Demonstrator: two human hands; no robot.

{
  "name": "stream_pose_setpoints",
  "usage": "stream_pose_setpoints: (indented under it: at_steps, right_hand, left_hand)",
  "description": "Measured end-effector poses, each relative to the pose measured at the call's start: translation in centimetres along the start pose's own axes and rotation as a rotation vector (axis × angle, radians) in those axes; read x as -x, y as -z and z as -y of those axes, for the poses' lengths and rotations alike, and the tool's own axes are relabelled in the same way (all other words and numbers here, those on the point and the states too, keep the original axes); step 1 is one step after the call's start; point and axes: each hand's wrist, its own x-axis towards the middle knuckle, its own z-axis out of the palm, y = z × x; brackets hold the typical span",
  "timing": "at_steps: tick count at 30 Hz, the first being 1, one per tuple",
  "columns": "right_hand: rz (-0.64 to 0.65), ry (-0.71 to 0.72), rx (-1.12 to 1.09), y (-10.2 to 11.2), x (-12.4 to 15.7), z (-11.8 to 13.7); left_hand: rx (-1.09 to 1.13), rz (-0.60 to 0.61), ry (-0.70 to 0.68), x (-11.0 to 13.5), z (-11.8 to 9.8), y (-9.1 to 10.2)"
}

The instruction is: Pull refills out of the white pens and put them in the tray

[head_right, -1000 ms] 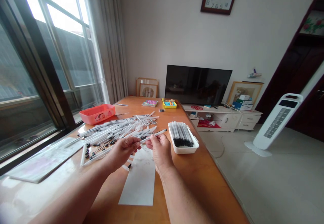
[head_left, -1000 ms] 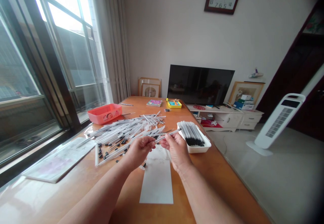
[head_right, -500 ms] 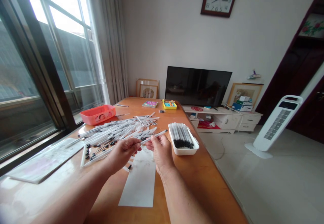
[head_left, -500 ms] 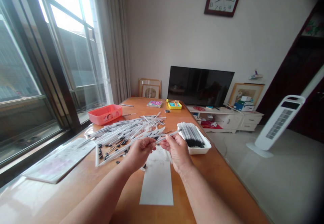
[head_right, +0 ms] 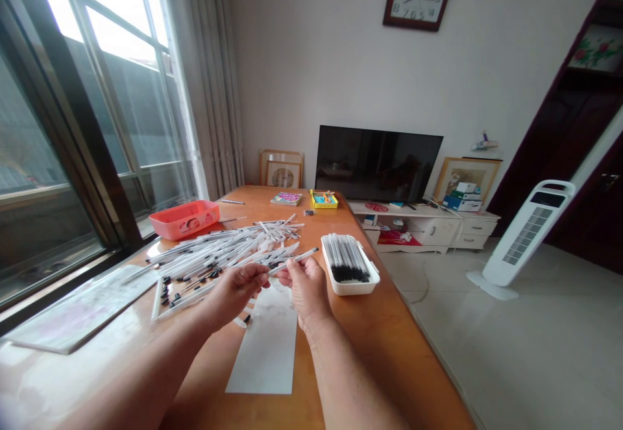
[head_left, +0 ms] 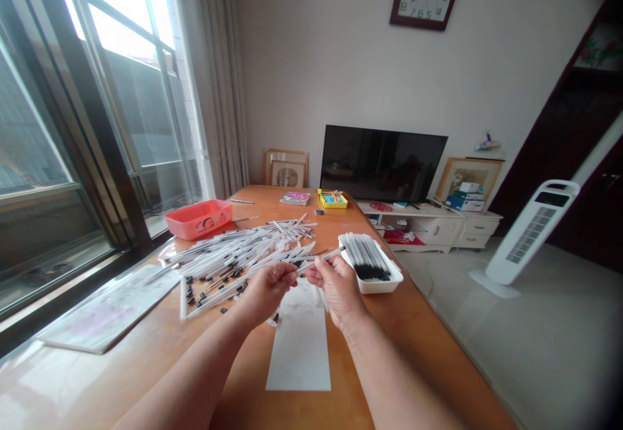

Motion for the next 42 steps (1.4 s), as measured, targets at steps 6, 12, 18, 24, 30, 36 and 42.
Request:
stream_pose_setpoints:
  at_steps: [6, 12, 18, 24, 30, 36, 42]
  right_hand:
    - [-0.024, 0.063, 0.058, 0.9, -0.2, 1.4]
    - [-0.137, 0.169, 0.06, 2.7, -1.1, 2.9]
    - [-0.242, 0.186, 0.075, 4.8, -2.1, 4.1]
    - [-0.642, 0.416, 0.323, 9.3, -4.1, 4.9]
    - [-0.855, 0.362, 0.854, 12.2, -4.7, 4.6]
    - [-0.866, 0.245, 1.094, 11.7, -4.4, 4.1]
    - [-0.807, 0.09, 1.338, 11.2, -4.6, 3.7]
  left_hand:
    - [0.009, 0.005, -0.02, -0.4, 0.7, 0.4]
    - [0.045, 0.004, 0.005, -0.6, 1.6, 0.6]
    - [0.113, -0.154, 0.021, -0.9, 1.7, 0.9]
    - [0.061, -0.334, 0.064, -1.4, 2.9, 2.9]
    - [0.054, -0.397, 0.123, -1.3, 3.3, 4.0]
    - [0.054, -0.417, 0.162, -1.2, 3.6, 4.4]
    - [0.057, -0.418, 0.157, -1.4, 4.5, 4.4]
